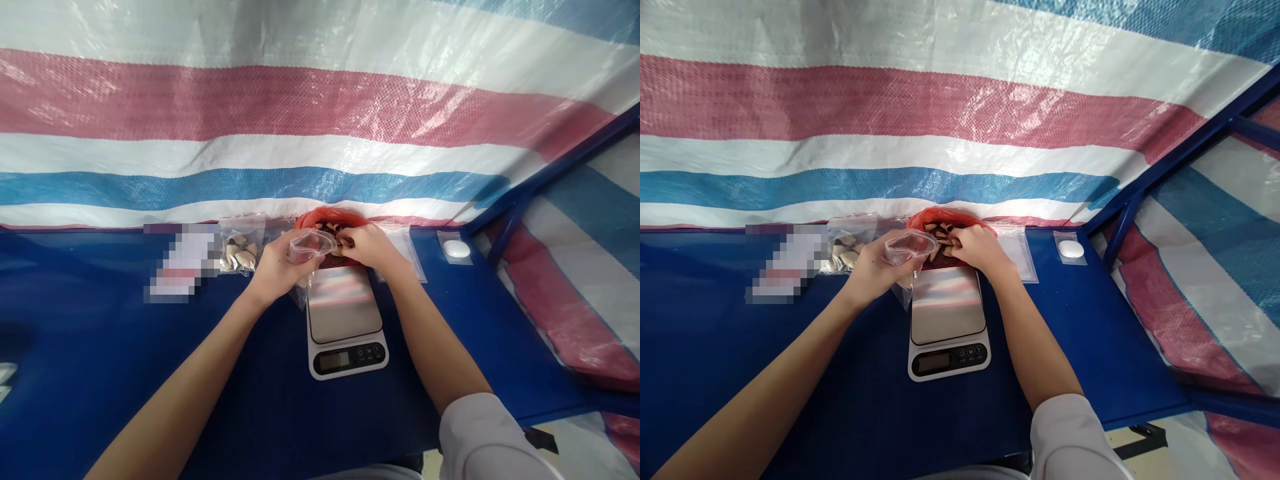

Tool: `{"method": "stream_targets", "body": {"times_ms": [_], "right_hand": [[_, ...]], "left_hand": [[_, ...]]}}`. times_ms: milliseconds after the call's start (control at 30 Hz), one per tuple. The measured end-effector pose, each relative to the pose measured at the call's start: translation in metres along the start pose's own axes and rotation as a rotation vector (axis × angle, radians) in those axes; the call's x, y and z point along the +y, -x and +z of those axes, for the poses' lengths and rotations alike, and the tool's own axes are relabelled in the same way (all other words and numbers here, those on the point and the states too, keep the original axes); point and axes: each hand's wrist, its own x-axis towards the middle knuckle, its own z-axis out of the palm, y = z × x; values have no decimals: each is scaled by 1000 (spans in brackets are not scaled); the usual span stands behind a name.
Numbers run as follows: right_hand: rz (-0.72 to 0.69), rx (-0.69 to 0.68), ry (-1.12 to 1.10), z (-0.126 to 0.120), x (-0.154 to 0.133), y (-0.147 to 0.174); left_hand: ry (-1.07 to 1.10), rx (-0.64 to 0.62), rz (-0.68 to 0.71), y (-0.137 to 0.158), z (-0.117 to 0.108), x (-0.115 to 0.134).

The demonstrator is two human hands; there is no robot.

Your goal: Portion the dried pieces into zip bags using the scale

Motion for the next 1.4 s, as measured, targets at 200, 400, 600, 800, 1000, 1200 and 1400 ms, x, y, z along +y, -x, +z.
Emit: {"method": "stream_targets", "body": {"times_ms": [200, 400, 600, 800, 1000, 1200, 1400], "right_hand": [[8, -1, -81, -3, 2, 0], [17, -8, -70, -3, 2, 0], [1, 1, -98, -2, 6, -2], [-26, 87, -410, -13, 13, 3], [-124, 178, -777, -35, -6, 14], [-247, 106, -750, -45, -31, 23], [-262, 49, -537, -41, -42, 21]], "left_hand": [[18, -12, -5, 1, 0, 1], [10, -6, -1, 1, 0, 0], [14, -11, 0, 1, 1, -3], [-6, -2, 18, 0, 0, -1], [-39, -20, 67, 0, 2, 0], [-88, -54, 131, 0, 6, 2], [-91, -73, 192, -1, 7, 3]]}}
